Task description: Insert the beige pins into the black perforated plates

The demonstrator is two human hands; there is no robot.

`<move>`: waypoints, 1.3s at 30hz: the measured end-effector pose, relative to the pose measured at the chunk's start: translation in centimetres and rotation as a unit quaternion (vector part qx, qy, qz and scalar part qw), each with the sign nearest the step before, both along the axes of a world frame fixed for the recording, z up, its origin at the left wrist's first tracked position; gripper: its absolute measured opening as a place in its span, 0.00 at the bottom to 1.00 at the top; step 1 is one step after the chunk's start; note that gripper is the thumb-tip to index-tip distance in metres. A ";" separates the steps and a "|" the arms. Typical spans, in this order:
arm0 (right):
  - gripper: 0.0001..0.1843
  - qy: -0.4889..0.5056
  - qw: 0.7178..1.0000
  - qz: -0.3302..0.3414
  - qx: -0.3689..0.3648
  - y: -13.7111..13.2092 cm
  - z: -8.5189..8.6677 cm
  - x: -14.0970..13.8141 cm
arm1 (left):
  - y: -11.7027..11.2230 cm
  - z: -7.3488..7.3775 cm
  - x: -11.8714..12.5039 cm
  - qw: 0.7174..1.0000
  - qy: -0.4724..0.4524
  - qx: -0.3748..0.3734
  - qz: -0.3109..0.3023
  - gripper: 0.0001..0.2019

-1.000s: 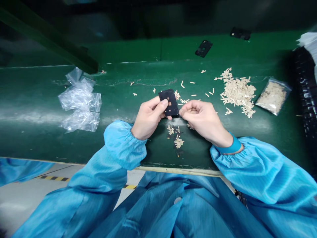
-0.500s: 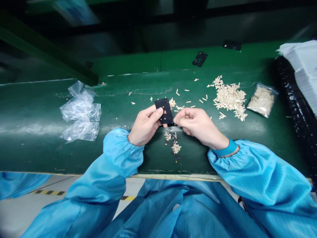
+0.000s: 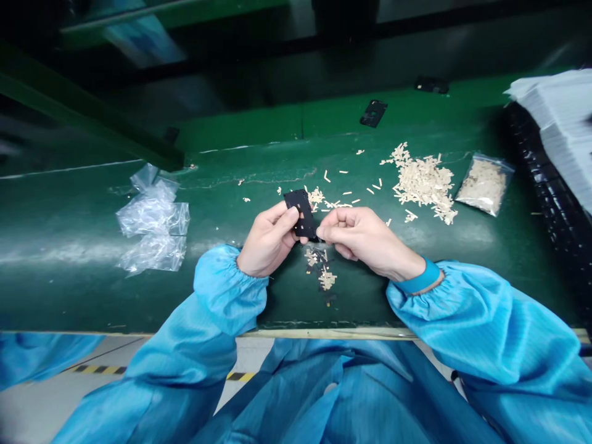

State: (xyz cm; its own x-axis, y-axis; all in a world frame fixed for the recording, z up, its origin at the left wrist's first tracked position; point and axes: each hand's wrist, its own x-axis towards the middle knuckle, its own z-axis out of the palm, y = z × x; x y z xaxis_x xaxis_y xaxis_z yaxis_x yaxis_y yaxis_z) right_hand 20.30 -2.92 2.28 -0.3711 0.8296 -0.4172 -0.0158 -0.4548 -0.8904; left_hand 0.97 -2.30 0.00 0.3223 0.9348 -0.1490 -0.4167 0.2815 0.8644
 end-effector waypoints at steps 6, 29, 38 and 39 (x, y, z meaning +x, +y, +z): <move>0.13 0.013 1.000 0.015 -0.023 0.1 0.0 0.1 | 0.0 0.0 0.0 1.000 0.004 0.007 0.001 0.11; 0.13 0.132 0.990 0.020 0.042 -0.5 -0.9 -0.7 | -0.4 0.4 0.7 0.999 -0.012 -0.027 0.012 0.14; 0.12 0.097 0.991 -0.063 0.064 -0.1 -0.8 -0.1 | 0.3 0.2 0.3 0.994 -0.017 -0.045 0.103 0.17; 0.12 0.098 0.991 -0.067 0.054 0.0 -0.7 -0.1 | 0.3 0.2 0.2 0.993 -0.013 -0.037 0.114 0.18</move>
State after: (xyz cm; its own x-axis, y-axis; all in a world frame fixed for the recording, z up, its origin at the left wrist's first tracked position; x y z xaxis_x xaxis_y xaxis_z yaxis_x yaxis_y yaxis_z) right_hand 20.24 -2.95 1.59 -0.3196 0.9132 -0.2529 -0.2476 -0.3381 -0.9079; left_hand 1.19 -1.97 0.17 0.1081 0.9708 -0.2140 -0.4989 0.2392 0.8330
